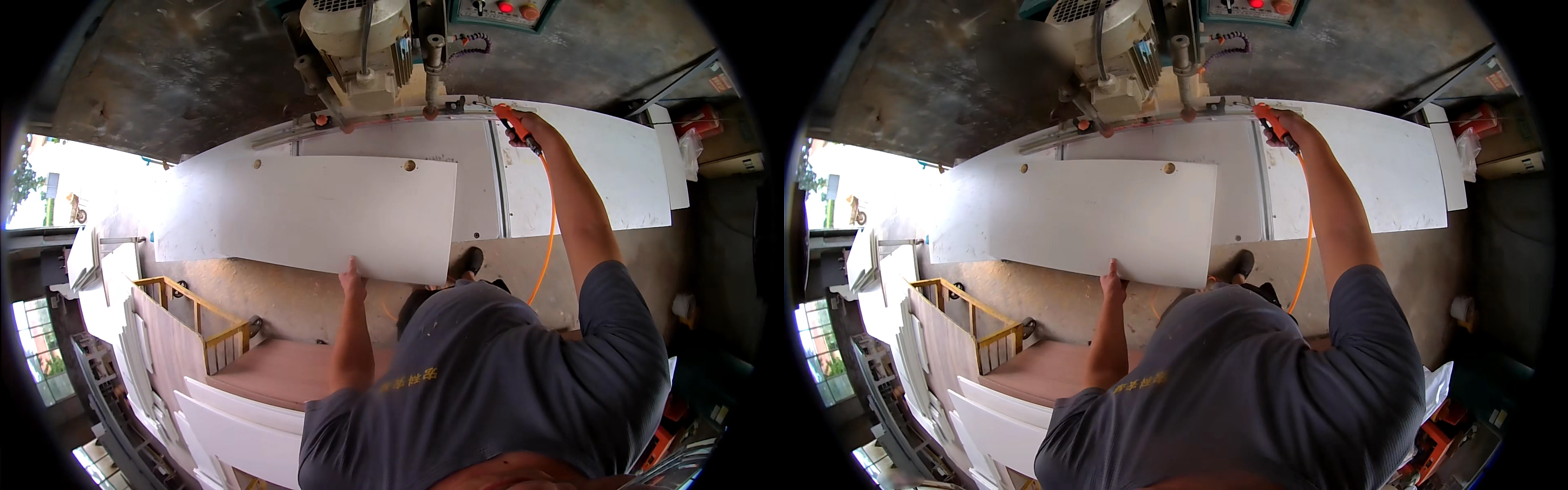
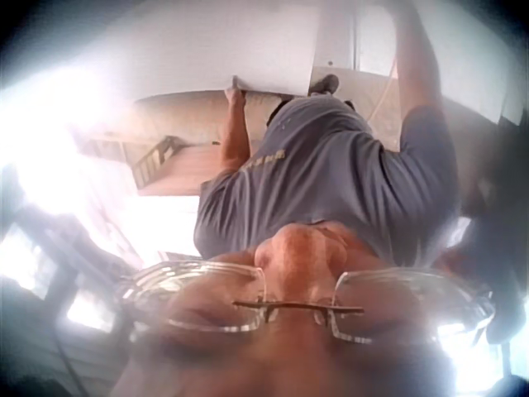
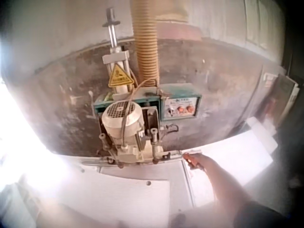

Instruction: The person repeatedly picks up white rectangular panels, places them on a machine table, and uses a handheld air blow gun to clean the surface. They then remove the panels and stack them with others. The process is repeated for multiple panels.

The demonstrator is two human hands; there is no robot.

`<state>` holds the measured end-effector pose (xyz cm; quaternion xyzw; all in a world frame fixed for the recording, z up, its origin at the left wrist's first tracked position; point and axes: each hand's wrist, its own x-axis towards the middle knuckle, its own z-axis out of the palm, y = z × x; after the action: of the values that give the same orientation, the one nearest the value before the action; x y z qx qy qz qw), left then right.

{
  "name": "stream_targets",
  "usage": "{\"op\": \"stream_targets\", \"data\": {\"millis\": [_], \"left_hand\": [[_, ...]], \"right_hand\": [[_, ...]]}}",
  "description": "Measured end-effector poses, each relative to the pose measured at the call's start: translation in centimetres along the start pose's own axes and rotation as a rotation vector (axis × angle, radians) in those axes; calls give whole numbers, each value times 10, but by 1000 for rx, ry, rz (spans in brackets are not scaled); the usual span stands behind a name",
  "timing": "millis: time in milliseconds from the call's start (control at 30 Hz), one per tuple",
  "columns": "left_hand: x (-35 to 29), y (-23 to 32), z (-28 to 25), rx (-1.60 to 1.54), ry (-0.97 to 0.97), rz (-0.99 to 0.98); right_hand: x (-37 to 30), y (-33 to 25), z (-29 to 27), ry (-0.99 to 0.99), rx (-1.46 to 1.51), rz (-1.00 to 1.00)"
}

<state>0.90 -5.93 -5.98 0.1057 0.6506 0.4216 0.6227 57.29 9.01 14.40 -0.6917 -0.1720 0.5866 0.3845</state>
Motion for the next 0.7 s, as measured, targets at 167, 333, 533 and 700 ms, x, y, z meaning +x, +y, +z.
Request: {"op": "stream_targets", "data": {"millis": [167, 333, 533, 700], "left_hand": [[-35, -50, 49, -12, 48, 80], [-74, -92, 110, 69, 113, -94], [-91, -134, 135, 187, -10, -25], [-115, -114, 157, 109, -163, -254]], "right_hand": [[-7, -1, -18, -124, -49, 132], [-21, 7, -65, 219, -360, -51], [-72, 39, -93, 99, -496, -103], [-99, 96, -93, 105, -457, -120]]}}
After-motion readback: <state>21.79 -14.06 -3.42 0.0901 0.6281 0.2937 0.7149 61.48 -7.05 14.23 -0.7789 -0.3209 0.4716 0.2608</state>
